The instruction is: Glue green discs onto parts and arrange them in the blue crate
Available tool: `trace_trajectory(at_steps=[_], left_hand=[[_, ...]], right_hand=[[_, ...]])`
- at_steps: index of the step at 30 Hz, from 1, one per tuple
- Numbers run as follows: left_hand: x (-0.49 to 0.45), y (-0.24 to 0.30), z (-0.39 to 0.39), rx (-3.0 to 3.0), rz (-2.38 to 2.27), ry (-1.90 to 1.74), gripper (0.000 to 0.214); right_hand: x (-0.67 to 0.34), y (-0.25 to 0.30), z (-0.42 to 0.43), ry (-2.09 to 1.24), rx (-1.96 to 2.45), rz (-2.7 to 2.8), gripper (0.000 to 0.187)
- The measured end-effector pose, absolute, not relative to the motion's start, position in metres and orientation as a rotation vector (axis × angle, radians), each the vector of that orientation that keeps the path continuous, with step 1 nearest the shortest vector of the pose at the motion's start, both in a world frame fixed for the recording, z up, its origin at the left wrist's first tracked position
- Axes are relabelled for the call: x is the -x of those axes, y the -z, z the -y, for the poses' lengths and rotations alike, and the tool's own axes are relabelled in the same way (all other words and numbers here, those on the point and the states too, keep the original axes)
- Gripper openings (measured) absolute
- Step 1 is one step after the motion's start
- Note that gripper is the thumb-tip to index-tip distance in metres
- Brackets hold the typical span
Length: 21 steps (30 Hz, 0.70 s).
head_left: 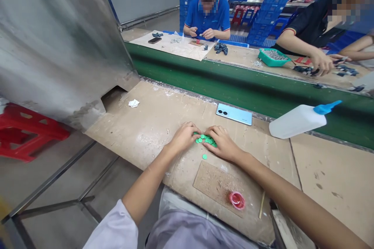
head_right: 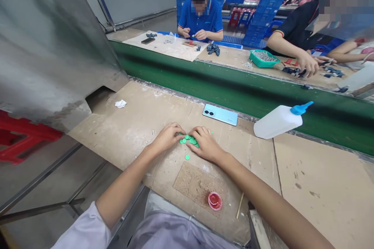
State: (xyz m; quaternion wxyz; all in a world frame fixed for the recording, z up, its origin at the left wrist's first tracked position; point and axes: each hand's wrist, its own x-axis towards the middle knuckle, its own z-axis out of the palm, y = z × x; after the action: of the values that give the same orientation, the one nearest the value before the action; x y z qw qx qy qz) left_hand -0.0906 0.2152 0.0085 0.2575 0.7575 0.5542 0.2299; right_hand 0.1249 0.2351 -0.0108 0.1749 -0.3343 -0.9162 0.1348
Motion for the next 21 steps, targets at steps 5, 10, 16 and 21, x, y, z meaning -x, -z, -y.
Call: trace_trajectory(at_steps=[5, 10, 16, 21], left_hand=[[0.087, -0.011, -0.225, -2.053, -1.465, -0.590, 0.014], [0.089, -0.012, -0.226, -2.057, -1.402, -0.616, 0.017], [0.105, -0.016, -0.206, -1.947, -1.464, -0.756, 0.015], [0.151, -0.042, -0.132, -1.616, -1.494, -0.929, 0.022]], right_hand=[[-0.126, 0.011, -0.234, -0.364, 0.938, 2.597, 0.028], [-0.128, 0.010, -0.232, -0.401, 0.919, 2.579, 0.025], [-0.129, 0.012, -0.231, -0.399, 0.929, 2.571, 0.030], [-0.129, 0.012, -0.232, -0.365, 0.911, 2.597, 0.037]])
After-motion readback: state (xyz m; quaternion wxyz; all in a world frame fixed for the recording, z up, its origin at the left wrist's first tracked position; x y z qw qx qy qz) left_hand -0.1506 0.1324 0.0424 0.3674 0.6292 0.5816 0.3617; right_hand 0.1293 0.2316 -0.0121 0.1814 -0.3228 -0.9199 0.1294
